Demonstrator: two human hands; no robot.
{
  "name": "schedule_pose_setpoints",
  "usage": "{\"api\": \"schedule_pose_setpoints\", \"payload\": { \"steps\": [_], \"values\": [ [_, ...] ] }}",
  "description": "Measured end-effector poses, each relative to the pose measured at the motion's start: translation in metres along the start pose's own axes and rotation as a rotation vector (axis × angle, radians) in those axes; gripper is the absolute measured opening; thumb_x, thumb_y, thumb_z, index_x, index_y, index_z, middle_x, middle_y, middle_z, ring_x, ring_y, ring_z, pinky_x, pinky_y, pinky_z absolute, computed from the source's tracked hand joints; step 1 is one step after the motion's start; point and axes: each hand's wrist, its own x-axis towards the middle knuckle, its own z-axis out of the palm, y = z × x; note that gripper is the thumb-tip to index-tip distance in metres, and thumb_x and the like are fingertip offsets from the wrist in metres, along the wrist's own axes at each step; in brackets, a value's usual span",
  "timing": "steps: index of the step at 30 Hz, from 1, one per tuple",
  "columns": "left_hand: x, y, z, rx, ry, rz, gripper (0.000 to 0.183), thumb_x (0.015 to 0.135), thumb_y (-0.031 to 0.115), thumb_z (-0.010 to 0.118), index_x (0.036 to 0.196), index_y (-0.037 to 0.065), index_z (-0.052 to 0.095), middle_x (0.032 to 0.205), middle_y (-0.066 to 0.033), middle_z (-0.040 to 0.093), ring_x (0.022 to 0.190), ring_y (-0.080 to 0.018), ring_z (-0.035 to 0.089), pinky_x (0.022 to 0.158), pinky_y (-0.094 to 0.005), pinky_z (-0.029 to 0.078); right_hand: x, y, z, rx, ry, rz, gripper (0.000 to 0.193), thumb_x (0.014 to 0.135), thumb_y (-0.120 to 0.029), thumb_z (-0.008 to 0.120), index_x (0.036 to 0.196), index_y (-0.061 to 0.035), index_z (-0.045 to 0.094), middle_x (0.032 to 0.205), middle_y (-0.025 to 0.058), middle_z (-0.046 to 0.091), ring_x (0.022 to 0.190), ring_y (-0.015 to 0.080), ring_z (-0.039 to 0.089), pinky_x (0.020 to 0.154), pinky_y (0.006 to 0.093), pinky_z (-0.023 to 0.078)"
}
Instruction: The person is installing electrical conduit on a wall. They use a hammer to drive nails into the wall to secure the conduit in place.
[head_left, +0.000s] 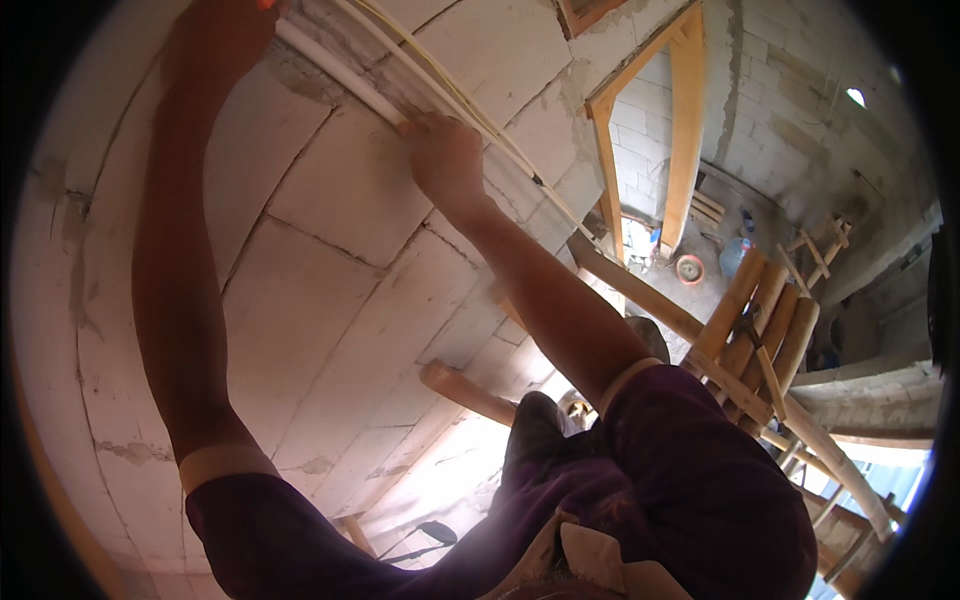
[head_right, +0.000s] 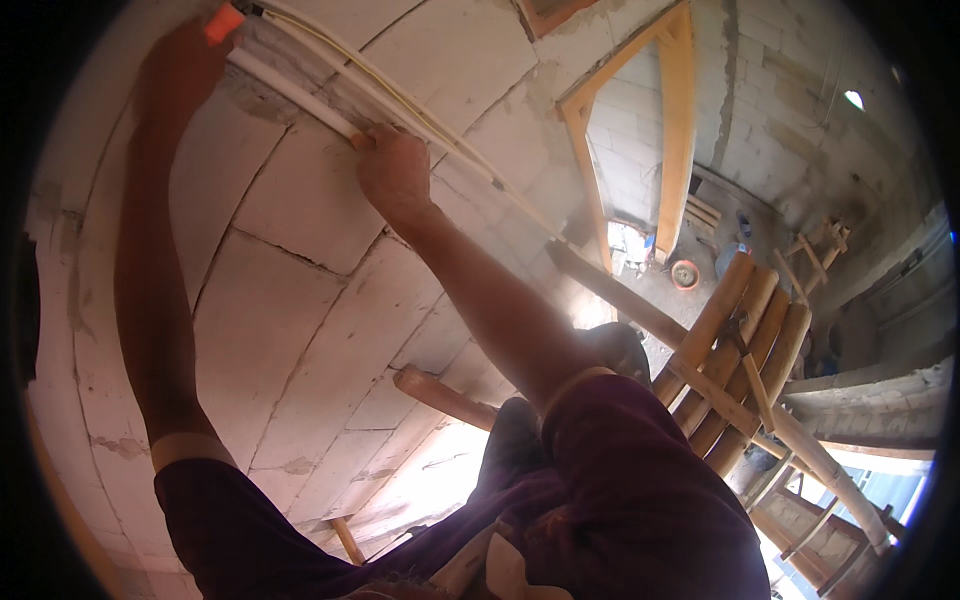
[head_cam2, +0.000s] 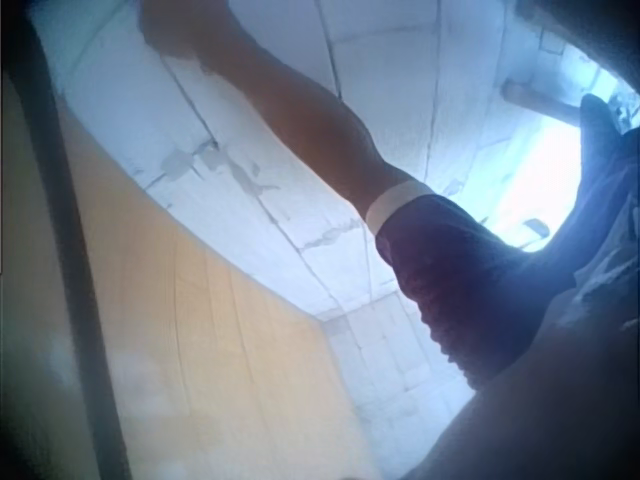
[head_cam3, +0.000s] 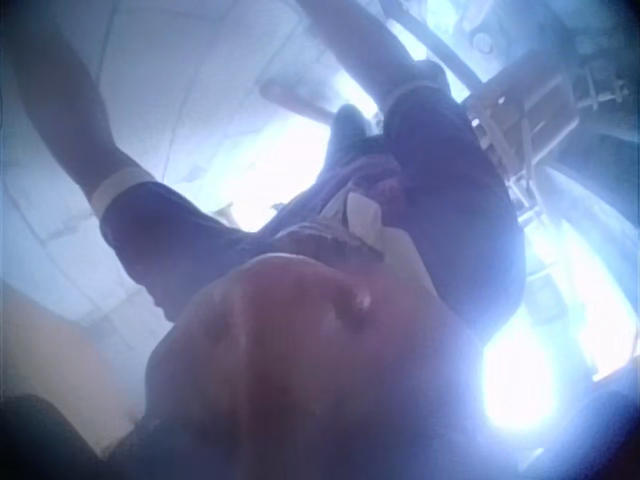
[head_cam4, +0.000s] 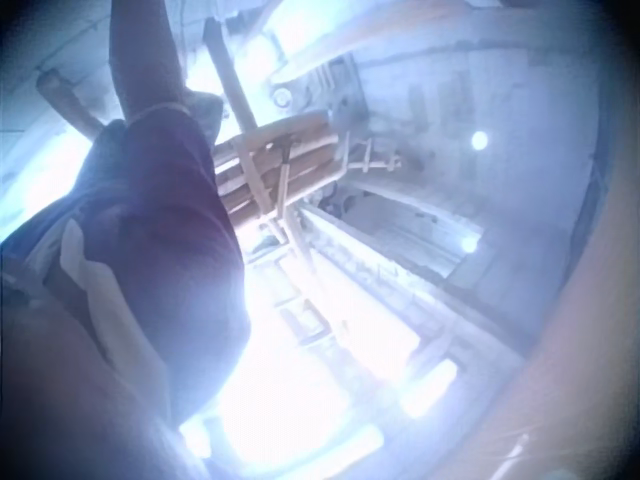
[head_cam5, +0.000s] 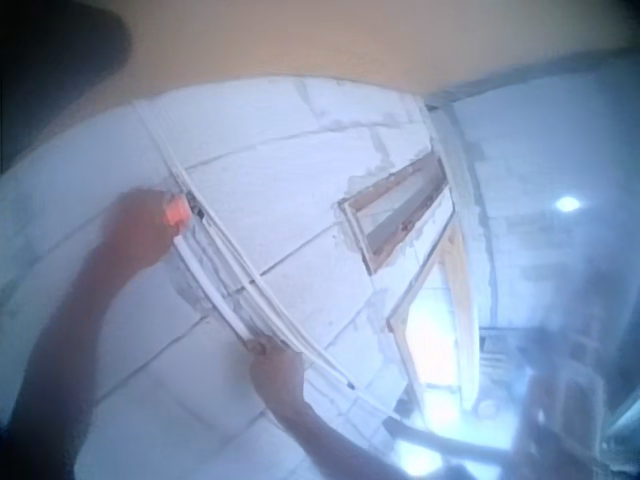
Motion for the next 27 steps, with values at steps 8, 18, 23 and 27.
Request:
{"api": "schedule_pose_setpoints", "payload": {
  "steps": [8, 18, 23, 27],
  "values": [
    [0.012, -0.027, -0.005, -0.089, -0.162, 0.099, 0.035, 0.081, 0.032, 0.068, 0.100, 0.003, 0.063, 0.095, -0.0190, 0.066, 0.090, -0.0373, 0.061, 0.080, -0.0446, 0.046, -0.009, -0.009, 0.012, 0.024, 0.040, 0.070, 0.029, 0.090, -0.027, 0.059, 0.094, 0.0003, 0.068, 0.099, 0.0226, 0.064, 0.094, 0.0407, 0.061, 0.084, 0.0478, 0.047],
    [0.003, -0.004, 0.010, -0.030, 0.180, 0.071, 0.035, 0.081, 0.025, 0.065, 0.102, -0.003, 0.062, 0.106, -0.0258, 0.061, 0.104, -0.0421, 0.056, 0.093, -0.0479, 0.044, 0.004, -0.011, -0.001, 0.104, 0.040, 0.165, 0.032, 0.086, -0.030, 0.064, 0.083, 0.0011, 0.069, 0.078, 0.0236, 0.065, 0.076, 0.0392, 0.063, 0.073, 0.0456, 0.048],
    [-0.012, -0.001, 0.004, 0.155, 0.185, 0.097, 0.030, 0.080, 0.019, 0.069, 0.099, -0.003, 0.061, 0.100, -0.0204, 0.064, 0.094, -0.0343, 0.062, 0.084, -0.0417, 0.050, 0.006, 0.005, 0.001, 0.159, -0.038, 0.085, 0.032, 0.085, -0.030, 0.064, 0.083, 0.0017, 0.067, 0.074, 0.0206, 0.064, 0.071, 0.0342, 0.063, 0.066, 0.0406, 0.049],
    [0.001, 0.009, -0.023, 0.003, -0.065, 0.025, 0.036, 0.079, 0.031, 0.071, 0.102, 0.004, 0.065, 0.093, -0.0169, 0.068, 0.089, -0.0341, 0.064, 0.080, -0.0445, 0.049, 0.022, 0.025, 0.015, 0.022, 0.002, -0.080, 0.032, 0.085, -0.030, 0.065, 0.082, 0.0017, 0.068, 0.073, 0.0210, 0.064, 0.068, 0.0331, 0.062, 0.066, 0.0412, 0.048]
  ]
}}
